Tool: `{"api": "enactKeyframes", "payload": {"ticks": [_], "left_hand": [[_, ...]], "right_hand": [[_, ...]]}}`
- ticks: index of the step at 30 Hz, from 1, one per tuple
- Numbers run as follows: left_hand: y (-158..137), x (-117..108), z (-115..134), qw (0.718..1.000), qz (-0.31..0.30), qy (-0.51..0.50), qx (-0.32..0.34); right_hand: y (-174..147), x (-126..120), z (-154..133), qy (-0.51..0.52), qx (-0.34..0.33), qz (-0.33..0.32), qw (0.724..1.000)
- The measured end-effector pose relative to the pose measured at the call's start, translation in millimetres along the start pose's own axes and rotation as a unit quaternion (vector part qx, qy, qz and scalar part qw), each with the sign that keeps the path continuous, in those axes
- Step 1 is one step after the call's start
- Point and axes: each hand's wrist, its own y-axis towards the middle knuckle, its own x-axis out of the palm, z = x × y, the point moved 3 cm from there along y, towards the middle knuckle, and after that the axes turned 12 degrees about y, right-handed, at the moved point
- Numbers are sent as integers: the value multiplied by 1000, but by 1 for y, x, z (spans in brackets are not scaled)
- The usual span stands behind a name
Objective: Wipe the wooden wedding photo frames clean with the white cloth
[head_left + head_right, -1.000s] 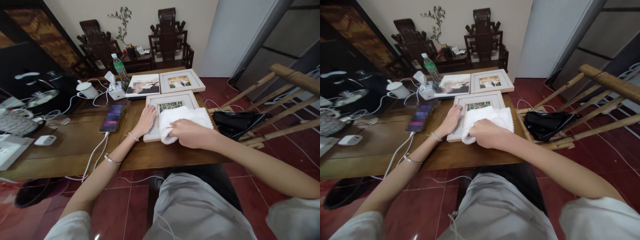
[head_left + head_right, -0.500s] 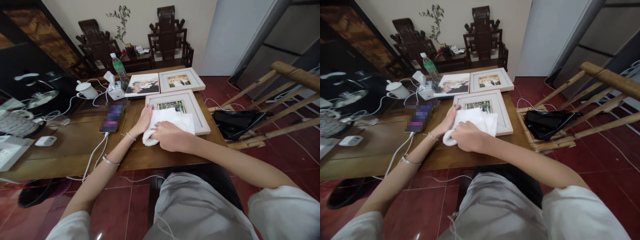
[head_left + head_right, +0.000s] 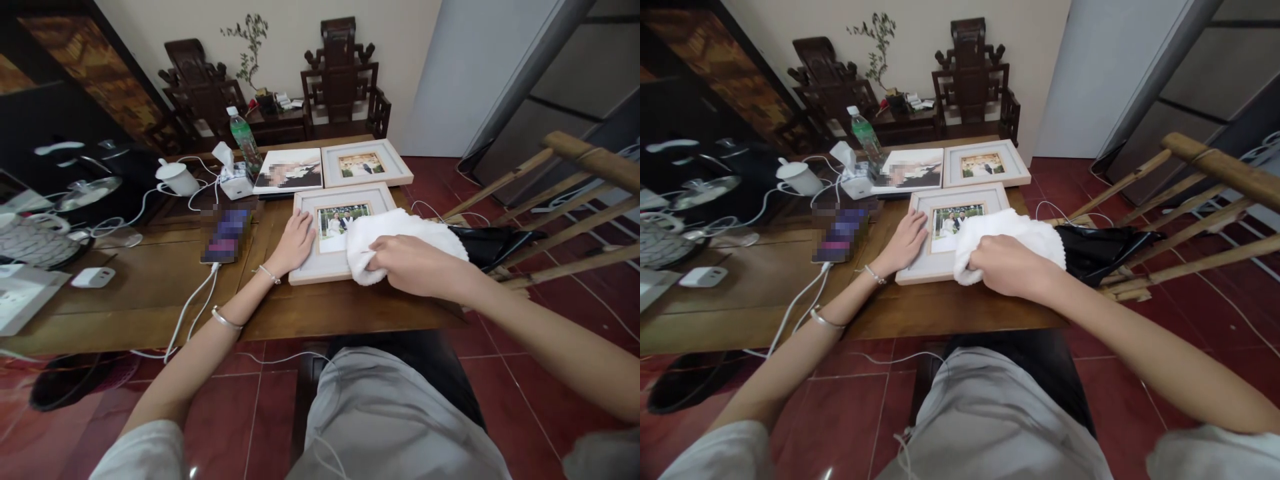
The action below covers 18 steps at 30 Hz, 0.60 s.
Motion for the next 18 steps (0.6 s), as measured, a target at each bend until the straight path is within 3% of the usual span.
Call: {"api": "enactKeyframes", "payload": {"ticks": [4, 9, 13, 18], "left_hand": [[-2, -2, 1, 1000, 7, 6, -9], [-4, -6, 0, 999, -23, 29, -10], [-4, -6, -1, 997, -39, 69, 10], [-1, -4, 0, 990, -64, 118, 33]], "right_hand": [[24, 13, -29, -10, -53, -14, 998], [47, 29, -61, 10, -120, 58, 991], [27, 26, -48, 2, -78, 57, 995], [-29, 15, -3, -69, 47, 41, 996]]}}
